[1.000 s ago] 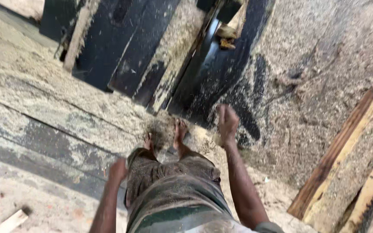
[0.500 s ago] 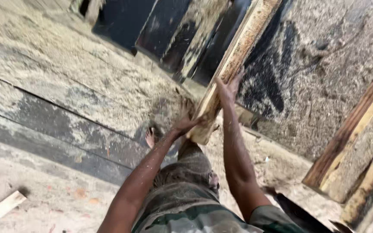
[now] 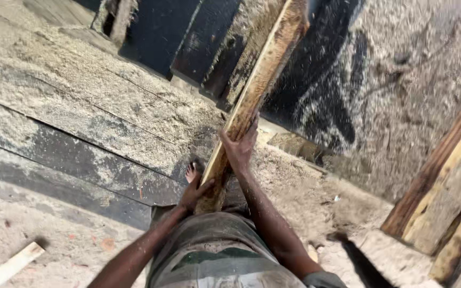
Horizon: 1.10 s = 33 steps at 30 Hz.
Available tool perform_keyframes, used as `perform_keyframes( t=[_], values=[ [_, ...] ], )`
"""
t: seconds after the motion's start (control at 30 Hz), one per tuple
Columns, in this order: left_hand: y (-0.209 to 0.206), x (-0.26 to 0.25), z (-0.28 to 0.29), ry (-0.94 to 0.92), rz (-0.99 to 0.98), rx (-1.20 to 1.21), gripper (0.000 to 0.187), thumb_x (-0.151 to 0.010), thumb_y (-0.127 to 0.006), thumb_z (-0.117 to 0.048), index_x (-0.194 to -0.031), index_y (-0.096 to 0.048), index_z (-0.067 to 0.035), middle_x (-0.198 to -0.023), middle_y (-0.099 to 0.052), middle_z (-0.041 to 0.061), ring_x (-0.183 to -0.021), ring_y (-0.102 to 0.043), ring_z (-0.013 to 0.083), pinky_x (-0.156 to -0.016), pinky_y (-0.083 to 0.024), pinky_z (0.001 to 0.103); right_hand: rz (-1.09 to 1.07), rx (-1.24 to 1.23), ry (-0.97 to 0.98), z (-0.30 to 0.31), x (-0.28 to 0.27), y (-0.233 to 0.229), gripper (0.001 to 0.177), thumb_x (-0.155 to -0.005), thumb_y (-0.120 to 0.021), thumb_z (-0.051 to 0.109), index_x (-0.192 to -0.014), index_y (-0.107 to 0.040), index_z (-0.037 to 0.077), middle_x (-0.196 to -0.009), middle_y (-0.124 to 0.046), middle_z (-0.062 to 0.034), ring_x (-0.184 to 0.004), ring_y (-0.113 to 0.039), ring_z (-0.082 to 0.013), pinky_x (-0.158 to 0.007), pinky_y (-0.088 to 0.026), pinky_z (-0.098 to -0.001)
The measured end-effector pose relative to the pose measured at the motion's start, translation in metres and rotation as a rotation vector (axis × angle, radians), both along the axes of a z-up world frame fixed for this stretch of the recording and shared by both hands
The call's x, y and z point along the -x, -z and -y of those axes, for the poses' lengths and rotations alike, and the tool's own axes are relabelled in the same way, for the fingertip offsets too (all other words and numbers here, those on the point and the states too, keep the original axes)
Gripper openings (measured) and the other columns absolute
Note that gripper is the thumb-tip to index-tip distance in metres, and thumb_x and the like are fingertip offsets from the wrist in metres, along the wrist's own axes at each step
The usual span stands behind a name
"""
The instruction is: The person feeds several pieces of wood through a large powered table saw, guiding the material with their hands and clearing sawdust from the work surface.
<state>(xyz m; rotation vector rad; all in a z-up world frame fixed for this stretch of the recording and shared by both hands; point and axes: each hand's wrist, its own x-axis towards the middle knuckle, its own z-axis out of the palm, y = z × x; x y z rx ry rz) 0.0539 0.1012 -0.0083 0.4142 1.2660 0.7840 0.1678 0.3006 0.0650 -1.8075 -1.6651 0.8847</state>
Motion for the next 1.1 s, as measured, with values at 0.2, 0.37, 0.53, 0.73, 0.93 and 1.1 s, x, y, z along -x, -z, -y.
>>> perform_keyframes(
  t=[0.2, 0.37, 0.53, 0.73, 0.93, 1.1],
  values=[
    [-0.016, 0.016, -0.087, 0.341, -0.127, 0.093, 0.110, -0.080, -0.052, -0.084, -0.143, -0.050, 0.007, -0.132, -0.063, 0.034, -0.117, -0.071, 0.0474, -0.101, -0.060, 0.054, -0.024, -0.116, -0.064, -0.076, -0.002, 0.012, 0.134, -0.083, -0.078, 0.072, -0.170, 0.005, 0.011, -0.179, -0.004, -0.0244, -0.165, -0.014, -0.0468, -0.130, -0.015, -0.0730],
    [-0.041, 0.018, -0.156, 0.540, -0.723, -0.156, 0.121, -0.086, -0.042, -0.087, -0.159, -0.013, 0.005, -0.164, -0.015, 0.035, -0.151, -0.019, 0.0513, -0.120, -0.014, 0.061, -0.027, 0.218, 0.062, -0.128, -0.010, -0.004, 0.146, -0.066, -0.071, 0.082, -0.166, 0.005, 0.008, -0.166, -0.018, -0.0282, -0.154, -0.027, -0.0452, -0.119, -0.035, -0.0683],
    [-0.064, 0.009, -0.253, 0.450, -1.070, -1.002, 0.124, -0.093, -0.036, -0.086, -0.161, -0.002, 0.011, -0.168, -0.007, 0.038, -0.159, -0.013, 0.0511, -0.133, -0.011, 0.056, 0.055, 0.242, 0.023, -0.166, -0.009, -0.008, 0.143, -0.073, -0.077, 0.077, -0.160, 0.000, -0.005, -0.163, -0.015, -0.0338, -0.151, -0.023, -0.0488, -0.114, -0.036, -0.0679],
    [-0.086, -0.002, -0.334, 0.296, -0.763, -0.932, 0.104, -0.095, -0.060, -0.057, -0.162, -0.011, 0.005, -0.161, -0.030, 0.031, -0.155, -0.031, 0.0477, -0.134, -0.020, 0.054, 0.001, 0.193, 0.085, -0.221, -0.013, 0.011, 0.120, -0.080, -0.070, 0.061, -0.161, -0.013, -0.007, -0.151, -0.035, -0.0319, -0.137, -0.048, -0.0438, -0.105, -0.056, -0.0573],
    [-0.083, -0.018, -0.400, 0.311, -0.701, -0.935, 0.116, -0.080, -0.080, -0.050, -0.160, -0.016, 0.002, -0.158, -0.036, 0.028, -0.148, -0.036, 0.0458, -0.128, -0.022, 0.056, 0.104, 0.171, 0.110, -0.300, -0.032, 0.058, 0.122, -0.085, -0.068, 0.060, -0.160, -0.001, -0.010, -0.162, -0.010, -0.0394, -0.145, -0.031, -0.0500, -0.110, -0.047, -0.0604],
    [-0.104, -0.013, -0.406, 0.460, -0.759, -0.722, 0.115, -0.080, -0.082, -0.057, -0.162, -0.019, -0.005, -0.161, -0.036, 0.022, -0.151, -0.038, 0.0403, -0.131, -0.028, 0.054, 0.132, 0.139, 0.095, -0.317, -0.028, 0.029, 0.108, -0.090, -0.049, 0.070, -0.163, -0.015, -0.001, -0.164, -0.022, -0.0324, -0.149, -0.036, -0.0448, -0.119, -0.042, -0.0597]
  ],
)
